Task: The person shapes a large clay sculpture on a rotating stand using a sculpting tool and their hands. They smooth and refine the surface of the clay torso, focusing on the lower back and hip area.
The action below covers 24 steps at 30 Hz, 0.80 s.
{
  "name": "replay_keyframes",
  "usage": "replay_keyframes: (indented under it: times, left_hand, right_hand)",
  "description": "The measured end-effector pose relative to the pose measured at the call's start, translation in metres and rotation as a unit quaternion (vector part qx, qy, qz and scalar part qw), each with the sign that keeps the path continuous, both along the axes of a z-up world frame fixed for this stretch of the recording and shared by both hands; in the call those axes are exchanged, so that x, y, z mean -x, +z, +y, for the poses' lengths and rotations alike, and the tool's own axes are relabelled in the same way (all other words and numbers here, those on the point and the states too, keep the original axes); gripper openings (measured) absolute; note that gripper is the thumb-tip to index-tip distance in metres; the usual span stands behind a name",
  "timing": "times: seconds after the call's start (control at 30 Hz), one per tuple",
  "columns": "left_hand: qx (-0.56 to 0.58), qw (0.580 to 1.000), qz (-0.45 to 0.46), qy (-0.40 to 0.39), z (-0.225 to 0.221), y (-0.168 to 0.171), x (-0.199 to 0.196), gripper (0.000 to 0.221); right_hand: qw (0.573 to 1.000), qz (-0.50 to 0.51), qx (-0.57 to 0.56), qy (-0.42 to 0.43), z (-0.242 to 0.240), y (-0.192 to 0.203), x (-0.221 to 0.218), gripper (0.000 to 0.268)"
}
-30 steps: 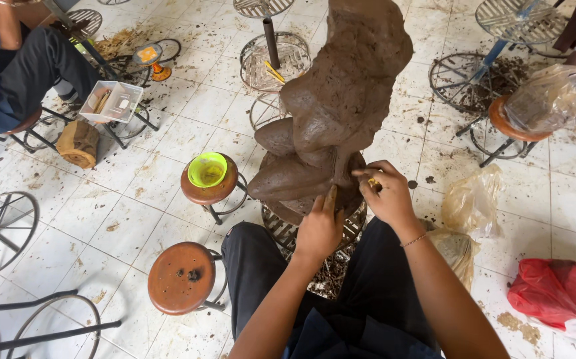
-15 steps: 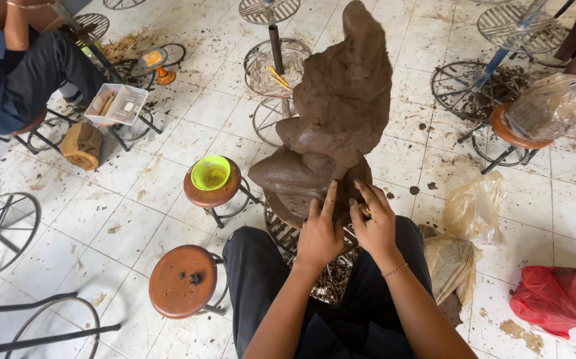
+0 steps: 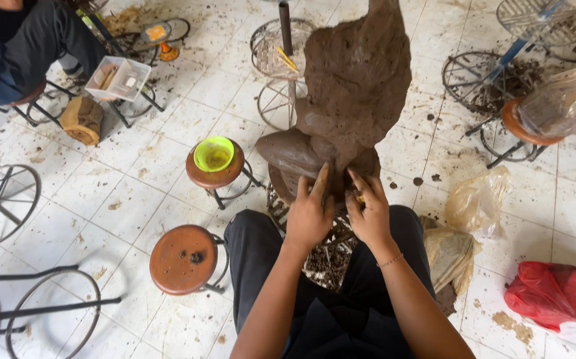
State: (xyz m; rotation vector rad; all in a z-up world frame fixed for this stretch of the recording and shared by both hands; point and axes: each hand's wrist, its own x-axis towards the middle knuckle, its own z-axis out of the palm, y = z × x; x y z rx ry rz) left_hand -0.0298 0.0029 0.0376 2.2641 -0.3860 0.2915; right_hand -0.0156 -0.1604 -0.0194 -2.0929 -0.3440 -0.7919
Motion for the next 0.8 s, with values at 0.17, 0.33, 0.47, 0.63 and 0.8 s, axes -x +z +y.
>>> replay_keyframes:
  times: [0.17,0.33,0.47,0.63,0.8]
  left_hand:
    - [-0.05,0.999,0.017,0.006,0.001,-0.013,-0.001,0.064]
    - [-0.022,0.998,0.047,-0.043,0.02,-0.039,0.002,0.069]
    - [0.007,0.998,0.046,-0.049,0.023,-0.03,0.004,0.065]
    - [-0.089,0.996,0.024,-0.021,0.012,-0.022,0.0,0.078]
    - [-0.263,0.964,0.039,-0.023,0.016,-0.016,0.01,0.078]
  right_hand:
    - [1.0,0.018,0.01,0.022,0.005,-0.008,0.008,0.06]
    - [0.996,0.04,0.081,0.02,-0.011,-0.005,0.011,0.066]
    - [0.993,0.034,0.116,-0.001,-0.003,0.004,0.01,0.072]
    - [0.983,0.026,0.183,-0.019,0.001,0.0,0.021,0.078]
    - [0.997,0.044,0.06,0.002,-0.009,-0.017,0.011,0.087]
